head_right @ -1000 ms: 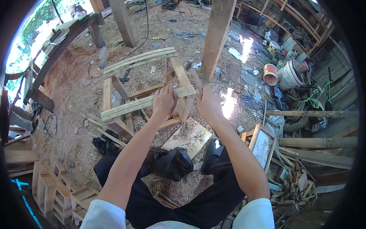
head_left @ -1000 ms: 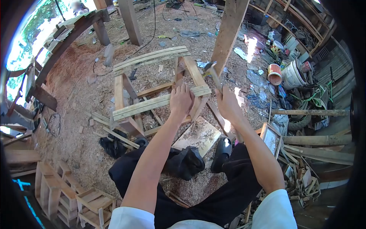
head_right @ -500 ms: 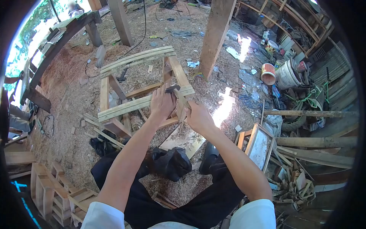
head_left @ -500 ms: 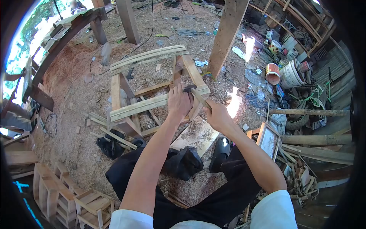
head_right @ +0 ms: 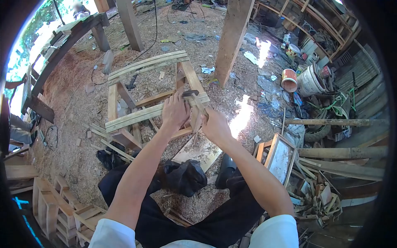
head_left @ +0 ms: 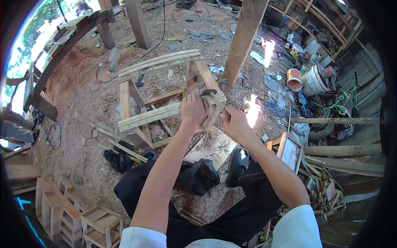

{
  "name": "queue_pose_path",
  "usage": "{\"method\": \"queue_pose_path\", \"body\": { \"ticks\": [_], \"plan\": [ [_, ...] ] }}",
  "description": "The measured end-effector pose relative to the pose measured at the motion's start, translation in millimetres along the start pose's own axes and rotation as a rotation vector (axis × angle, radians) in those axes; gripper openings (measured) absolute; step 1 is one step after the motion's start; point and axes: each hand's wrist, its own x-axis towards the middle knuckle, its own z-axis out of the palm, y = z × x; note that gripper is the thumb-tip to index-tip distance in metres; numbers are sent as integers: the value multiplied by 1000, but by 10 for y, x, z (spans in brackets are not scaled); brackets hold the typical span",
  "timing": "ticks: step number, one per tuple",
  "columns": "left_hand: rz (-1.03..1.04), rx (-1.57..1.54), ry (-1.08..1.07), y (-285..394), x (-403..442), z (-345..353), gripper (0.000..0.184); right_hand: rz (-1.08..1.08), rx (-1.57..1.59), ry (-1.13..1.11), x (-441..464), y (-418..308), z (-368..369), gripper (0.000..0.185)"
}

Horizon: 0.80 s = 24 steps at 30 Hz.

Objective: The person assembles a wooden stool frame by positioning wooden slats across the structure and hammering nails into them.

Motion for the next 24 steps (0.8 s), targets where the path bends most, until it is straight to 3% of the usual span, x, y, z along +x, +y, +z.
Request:
{"method": "queue_pose_path", "body": {
  "ticks": [3, 5, 8, 10, 11, 13, 14, 16, 24],
  "plan": [
    [67, 56, 40, 2, -26, 51, 38, -15, 41, 17, -17, 36, 20, 17],
    [7, -8, -58, 30, -4, -26, 39, -8, 67, 50, -35, 87, 22, 18],
    [11, 16, -72, 6, -4, 13, 47, 30, -23, -48, 24, 114, -67, 19],
    [16, 30, -63, 19, -6, -33, 51, -119, 200, 152, -46, 76, -93, 23],
    [30, 46, -56, 32, -23, -52, 56, -112, 200, 146, -49, 65, -158, 23],
    [35, 44, -109, 50, -23, -116, 59, 147, 545, -88, 13, -4, -329, 27],
    [41, 42, -156, 49, -15, -142, 62, 146, 549, -90, 9, 15, -305, 27],
    [49, 63, -143, 28, -13, -89, 63, 109, 81, 22, 9, 77, -249, 26],
    [11, 103, -288, 105, 4, -239, 61, 135, -24, 95, -24, 135, -219, 28]
  ]
}}
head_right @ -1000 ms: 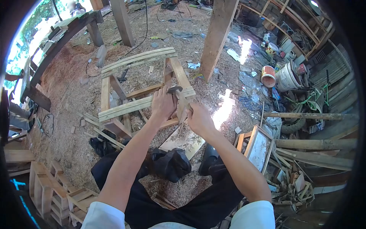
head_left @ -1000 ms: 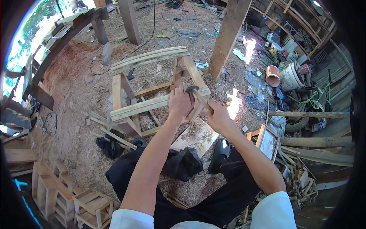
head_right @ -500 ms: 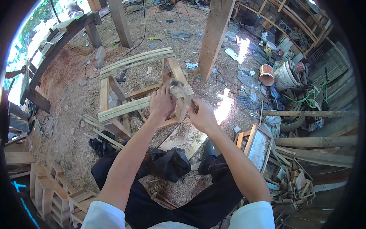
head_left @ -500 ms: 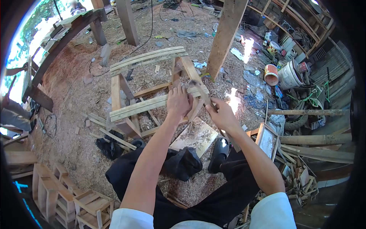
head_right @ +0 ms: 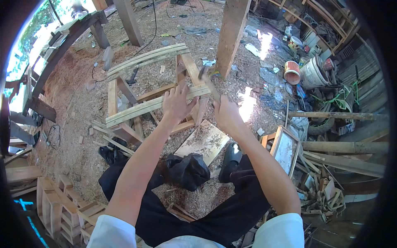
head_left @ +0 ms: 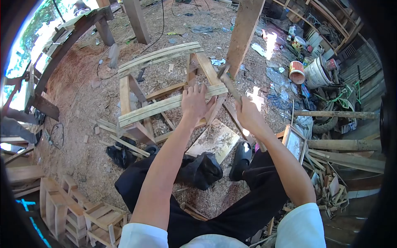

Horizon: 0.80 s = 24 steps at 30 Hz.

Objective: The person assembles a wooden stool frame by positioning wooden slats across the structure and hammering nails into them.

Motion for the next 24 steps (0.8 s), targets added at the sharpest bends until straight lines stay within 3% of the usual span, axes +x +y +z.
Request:
{"method": "queue_pose_path", "body": {
  "ticks": [2, 6, 8, 11, 15, 17, 20, 24],
  "plan": [
    [25, -1, 61, -15, 14, 33, 62, -68, -112, -84, 53, 207, 130, 27],
    [10, -9, 28, -28, 31, 77, 63, -44, -75, -12, 16, -17, -7, 30],
    [51, 66, 143, -38, 27, 158, 62, -41, 14, 28, -9, -101, -52, 25],
    [48, 23, 99, -35, 32, 113, 62, -116, -130, -125, 84, 334, 218, 24],
    [9, 21, 10, -11, 28, 19, 63, -131, -149, -84, 27, 110, 120, 22],
    [25, 29, 75, -22, 15, 61, 63, -151, -49, 83, -3, -25, 83, 22],
    [9, 15, 2, -11, 24, 16, 63, -38, -71, -10, -11, 13, 110, 22],
    [8, 9, 30, -29, 39, 4, 64, -81, -170, -13, 35, 263, 177, 21]
  ]
}}
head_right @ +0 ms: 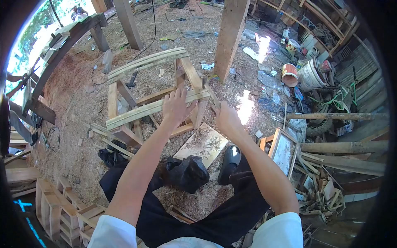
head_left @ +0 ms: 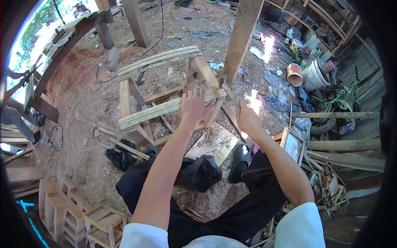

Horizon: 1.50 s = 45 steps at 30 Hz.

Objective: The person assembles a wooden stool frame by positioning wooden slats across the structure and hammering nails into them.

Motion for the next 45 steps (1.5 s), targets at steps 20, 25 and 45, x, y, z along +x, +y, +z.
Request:
{"method": "queue_pose_path", "body": {
  "ticks": [20, 25, 45],
  "plan": [
    [4, -24, -23, 6, 1, 13, 62, -39, -33, -44, 1, 40, -59, 21],
    [4, -10, 8, -10, -5, 73, 63, -46, 54, 27, -55, -201, -182, 19],
    [-2, -5, -12, 0, -2, 94, 64, -10, 140, 48, -28, -313, -195, 21]
  ]
}}
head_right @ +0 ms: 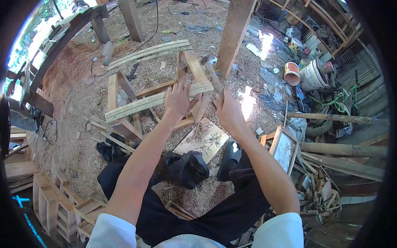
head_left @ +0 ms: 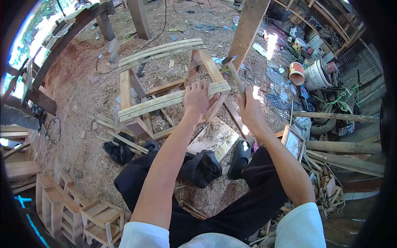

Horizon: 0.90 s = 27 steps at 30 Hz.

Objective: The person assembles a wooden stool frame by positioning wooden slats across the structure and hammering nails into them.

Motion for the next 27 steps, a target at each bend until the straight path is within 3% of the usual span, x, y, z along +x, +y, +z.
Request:
{"method": "queue_pose_path", "body": {
  "ticks": [3, 5, 8, 13, 15, 27],
  "plan": [
    [16, -26, 38, 45, -37, -18, 63, 43, 23, -55, -21, 109, 33, 22],
    [40, -32, -51, 113, -127, -121, 63, -12, -107, -157, 5, 431, 186, 22],
    [68, 105, 100, 241, -98, 228, 62, 19, -66, -126, -6, 182, 45, 26],
    [84, 0, -1, 92, -108, 81, 59, 78, 18, -4, 63, 107, -86, 28],
    [84, 18, 127, 147, -107, 122, 58, 105, 1, -89, 78, 242, -50, 28],
    [71, 53, 24, 211, -64, 112, 64, 85, -47, -171, -144, 419, 81, 28]
  ]
}}
